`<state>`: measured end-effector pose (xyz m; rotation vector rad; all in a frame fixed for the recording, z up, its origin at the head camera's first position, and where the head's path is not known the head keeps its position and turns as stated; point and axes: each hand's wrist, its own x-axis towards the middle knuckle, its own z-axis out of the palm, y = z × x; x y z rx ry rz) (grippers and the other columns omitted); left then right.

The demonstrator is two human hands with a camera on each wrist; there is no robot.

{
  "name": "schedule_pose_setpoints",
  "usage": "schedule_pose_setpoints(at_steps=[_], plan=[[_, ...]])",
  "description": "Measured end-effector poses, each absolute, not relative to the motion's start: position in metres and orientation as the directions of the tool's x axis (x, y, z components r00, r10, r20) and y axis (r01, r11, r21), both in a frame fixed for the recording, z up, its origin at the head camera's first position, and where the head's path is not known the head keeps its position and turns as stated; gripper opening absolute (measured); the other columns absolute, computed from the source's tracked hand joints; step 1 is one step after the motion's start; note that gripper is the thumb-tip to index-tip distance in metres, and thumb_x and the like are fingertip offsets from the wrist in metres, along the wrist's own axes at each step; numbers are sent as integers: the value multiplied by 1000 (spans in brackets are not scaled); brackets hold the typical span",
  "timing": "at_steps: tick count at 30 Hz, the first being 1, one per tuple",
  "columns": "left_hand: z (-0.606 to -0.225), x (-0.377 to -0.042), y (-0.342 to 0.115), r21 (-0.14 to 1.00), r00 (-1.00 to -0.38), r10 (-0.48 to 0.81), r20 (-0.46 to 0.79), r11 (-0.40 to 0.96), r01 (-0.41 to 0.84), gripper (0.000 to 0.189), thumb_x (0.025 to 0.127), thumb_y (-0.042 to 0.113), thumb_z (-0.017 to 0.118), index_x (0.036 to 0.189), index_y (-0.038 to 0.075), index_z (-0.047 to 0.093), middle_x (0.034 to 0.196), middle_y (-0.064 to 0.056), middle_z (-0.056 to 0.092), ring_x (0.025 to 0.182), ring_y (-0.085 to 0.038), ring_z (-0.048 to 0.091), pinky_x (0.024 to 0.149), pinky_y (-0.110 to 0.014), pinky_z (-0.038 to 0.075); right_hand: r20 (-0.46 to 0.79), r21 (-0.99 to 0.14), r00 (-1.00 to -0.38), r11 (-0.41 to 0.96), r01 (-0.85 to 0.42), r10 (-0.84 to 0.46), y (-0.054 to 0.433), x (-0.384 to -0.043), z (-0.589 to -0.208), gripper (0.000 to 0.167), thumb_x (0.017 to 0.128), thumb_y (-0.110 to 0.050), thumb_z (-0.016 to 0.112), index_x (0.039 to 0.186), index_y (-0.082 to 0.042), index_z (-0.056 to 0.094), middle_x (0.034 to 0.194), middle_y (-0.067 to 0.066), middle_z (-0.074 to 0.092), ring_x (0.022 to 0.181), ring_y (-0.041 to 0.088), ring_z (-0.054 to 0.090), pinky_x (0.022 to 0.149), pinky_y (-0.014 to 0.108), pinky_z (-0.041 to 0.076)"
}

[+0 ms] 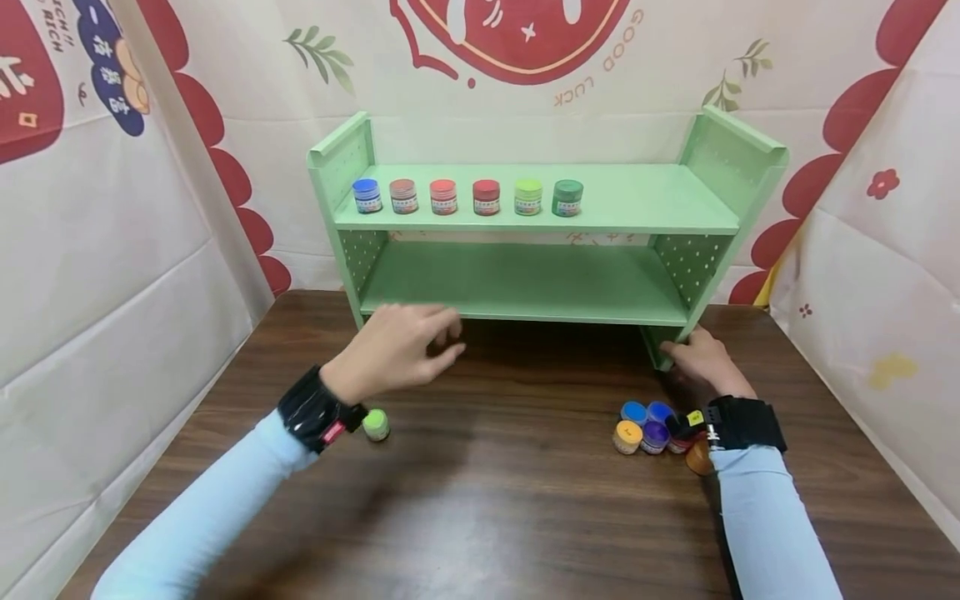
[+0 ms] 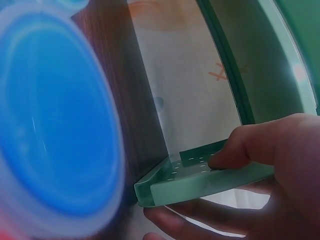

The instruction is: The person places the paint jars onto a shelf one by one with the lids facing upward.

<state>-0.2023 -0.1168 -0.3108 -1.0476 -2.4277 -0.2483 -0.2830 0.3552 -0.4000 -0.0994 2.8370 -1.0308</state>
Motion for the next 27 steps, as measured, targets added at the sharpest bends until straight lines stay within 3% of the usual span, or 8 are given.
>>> schedule_pose_setpoints(at_steps=[5, 8, 11, 15, 20, 27], plan=[[-341, -193, -157, 9, -737, 633, 239, 757, 653, 12, 94, 30, 72, 88, 22, 66, 67, 14, 54, 58, -3, 46, 48, -23, 35, -84, -644, -992, 764, -20, -96, 357, -282, -398, 52, 106, -30, 45, 136, 12, 38, 108, 32, 62, 72, 26, 69, 65, 37, 56], [-353, -187, -179, 60, -771, 626, 121, 770, 635, 3, 90, 22, 73, 92, 23, 71, 70, 16, 59, 60, -2, 47, 50, -23, 38, -90, -646, -991, 763, -14, -94, 356, -282, -400, 52, 106, -29, 45, 137, 11, 38, 107, 31, 62, 73, 26, 69, 65, 36, 55], [-363, -180, -196, 97, -785, 618, 41, 780, 619, 17, 83, 13, 74, 96, 24, 72, 74, 16, 62, 62, -2, 49, 53, -24, 41, -99, -648, -991, 761, -8, -94, 355, -281, -400, 52, 106, -29, 45, 138, 11, 37, 107, 30, 62, 74, 26, 69, 65, 35, 55], [-374, -175, -204, 98, -783, 621, 12, 779, 619, 24, 78, 5, 75, 90, 25, 70, 72, 17, 56, 63, -2, 48, 54, -25, 40, -69, -631, -993, 775, -33, -98, 354, -280, -398, 49, 106, -28, 46, 134, 12, 41, 105, 32, 65, 71, 26, 70, 64, 34, 54], [-382, -179, -197, 21, -731, 676, 93, 732, 681, 26, 81, 0, 69, 82, 26, 67, 72, 17, 51, 61, -2, 43, 51, -23, 33, -48, -615, -994, 787, -47, -97, 354, -279, -396, 46, 106, -27, 46, 130, 12, 43, 101, 32, 67, 68, 26, 71, 64, 34, 53], [-389, -191, -173, -5, -675, 720, 160, 684, 729, 17, 87, 6, 72, 94, 21, 74, 82, 13, 61, 68, -3, 51, 52, -22, 37, -54, -620, -993, 783, -47, -103, 352, -279, -399, 47, 105, -26, 46, 132, 12, 42, 104, 33, 65, 69, 27, 71, 63, 35, 54]])
